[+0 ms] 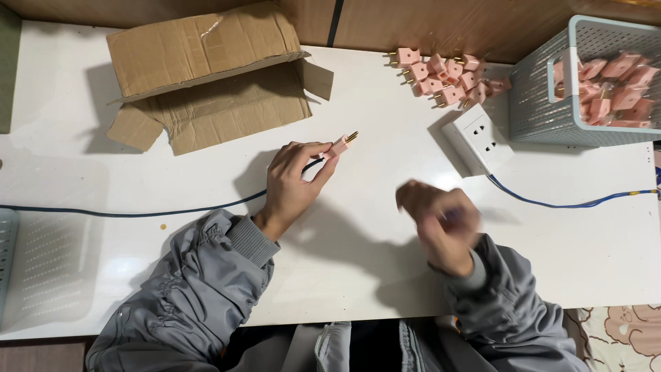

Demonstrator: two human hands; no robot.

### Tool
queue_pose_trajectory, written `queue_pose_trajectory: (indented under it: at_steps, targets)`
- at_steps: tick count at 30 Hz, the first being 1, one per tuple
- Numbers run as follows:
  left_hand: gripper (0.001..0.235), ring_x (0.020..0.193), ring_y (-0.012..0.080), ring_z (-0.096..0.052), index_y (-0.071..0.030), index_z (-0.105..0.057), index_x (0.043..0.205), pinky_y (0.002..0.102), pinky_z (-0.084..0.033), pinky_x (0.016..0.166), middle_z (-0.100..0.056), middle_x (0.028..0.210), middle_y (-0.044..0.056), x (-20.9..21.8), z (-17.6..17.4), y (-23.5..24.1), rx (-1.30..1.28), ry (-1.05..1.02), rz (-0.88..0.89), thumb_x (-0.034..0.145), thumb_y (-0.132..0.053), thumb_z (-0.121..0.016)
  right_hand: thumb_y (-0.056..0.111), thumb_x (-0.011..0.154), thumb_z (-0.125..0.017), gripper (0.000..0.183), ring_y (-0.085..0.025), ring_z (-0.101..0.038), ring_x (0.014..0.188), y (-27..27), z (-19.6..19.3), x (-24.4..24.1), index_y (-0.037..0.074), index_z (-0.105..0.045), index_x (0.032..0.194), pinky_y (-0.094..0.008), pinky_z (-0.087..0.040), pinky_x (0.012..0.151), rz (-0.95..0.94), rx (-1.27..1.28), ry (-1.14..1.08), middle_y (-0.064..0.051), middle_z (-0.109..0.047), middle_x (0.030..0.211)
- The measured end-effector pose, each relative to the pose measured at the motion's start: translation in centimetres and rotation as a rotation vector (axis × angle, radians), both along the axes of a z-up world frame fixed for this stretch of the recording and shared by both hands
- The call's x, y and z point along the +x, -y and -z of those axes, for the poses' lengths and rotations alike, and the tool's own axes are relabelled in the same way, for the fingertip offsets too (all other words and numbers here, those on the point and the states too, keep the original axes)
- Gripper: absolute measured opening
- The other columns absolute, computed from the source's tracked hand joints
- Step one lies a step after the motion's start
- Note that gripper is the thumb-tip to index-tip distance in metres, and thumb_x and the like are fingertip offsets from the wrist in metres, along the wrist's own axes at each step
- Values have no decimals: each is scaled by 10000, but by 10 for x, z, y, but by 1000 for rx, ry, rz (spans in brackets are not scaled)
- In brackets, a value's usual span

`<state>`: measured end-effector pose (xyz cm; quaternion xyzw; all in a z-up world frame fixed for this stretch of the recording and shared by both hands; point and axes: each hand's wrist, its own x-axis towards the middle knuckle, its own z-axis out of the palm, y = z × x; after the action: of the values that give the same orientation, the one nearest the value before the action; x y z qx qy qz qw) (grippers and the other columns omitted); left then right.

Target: The person wires a power plug by inserting a cable into the plug's housing and tightening a screw with a screwdriver.

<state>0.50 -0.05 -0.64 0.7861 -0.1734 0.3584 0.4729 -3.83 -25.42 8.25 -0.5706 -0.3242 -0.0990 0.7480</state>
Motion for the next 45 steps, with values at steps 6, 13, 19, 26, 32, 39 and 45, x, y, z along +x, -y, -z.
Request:
queue_pose_trajectory:
  at_steps: [6, 13, 19, 26, 32, 39, 45]
  targets:
    - [157, 975, 235, -770, -41, -775, 1199, 385, -582, 951, -839, 1102, 28, -8, -24, -3, 73, -51, 47, 1087, -24, -885, 401, 1177, -829, 191, -152, -510, 640, -28, -121, -52, 282, -699, 1103, -361, -526, 699, -135, 104, 21, 77, -515, 740]
    - [195, 964, 263, -750, -19, -765, 1200, 406, -587, 942, -843, 1132, 61, -7, -10, -5, 117, -79, 60, 1082, -5, -919, 183, 1169, -603, 374, -188, -383, 552, -57, -141, -85, 149, -349, 897, -376, -460, 570, 93, 119, -122, 15, -373, 644]
    - [194, 979, 260, -760, -17, -765, 1194, 406, -588, 958, -846, 1137, 62, -7, -9, -4, 113, -85, 58, 1080, 3, -920, 30, 1022, -507, 248, -206, -391, 547, -49, -131, -83, 155, -340, 887, -410, -475, 584, 10, 183, -69, 4, -429, 639]
    - [186, 985, 247, -769, -31, -762, 1198, 397, -583, 956, -846, 1130, 47, -8, -9, -5, 105, -89, 64, 1085, -6, -907, 72, 1058, -496, 263, -196, -389, 529, -47, -129, -86, 158, -312, 891, -407, -494, 559, 51, 149, -61, 10, -432, 613]
    - [184, 991, 248, -767, -33, -758, 1202, 397, -585, 962, -844, 1124, 43, -8, -8, -4, 105, -90, 65, 1090, -7, -902, 82, 1064, -516, 286, -194, -390, 527, -43, -130, -88, 160, -304, 888, -412, -521, 561, 70, 133, -64, 10, -437, 606]
    - [183, 976, 253, -767, -19, -754, 1194, 401, -589, 953, -843, 1116, 55, -7, -8, -4, 103, -82, 71, 1088, -6, -902, 70, 1078, -606, 251, -194, -441, 553, -38, -117, -77, 199, -464, 916, -406, -543, 625, -62, 201, 44, 29, -482, 662]
    - [174, 989, 251, -771, -36, -755, 1191, 395, -575, 951, -846, 1131, 44, -7, -7, -4, 101, -91, 64, 1092, -13, -896, 213, 1236, -580, 411, -185, -373, 518, -50, -120, -85, 201, -393, 870, -396, -515, 587, 46, 261, -26, 34, -411, 612]
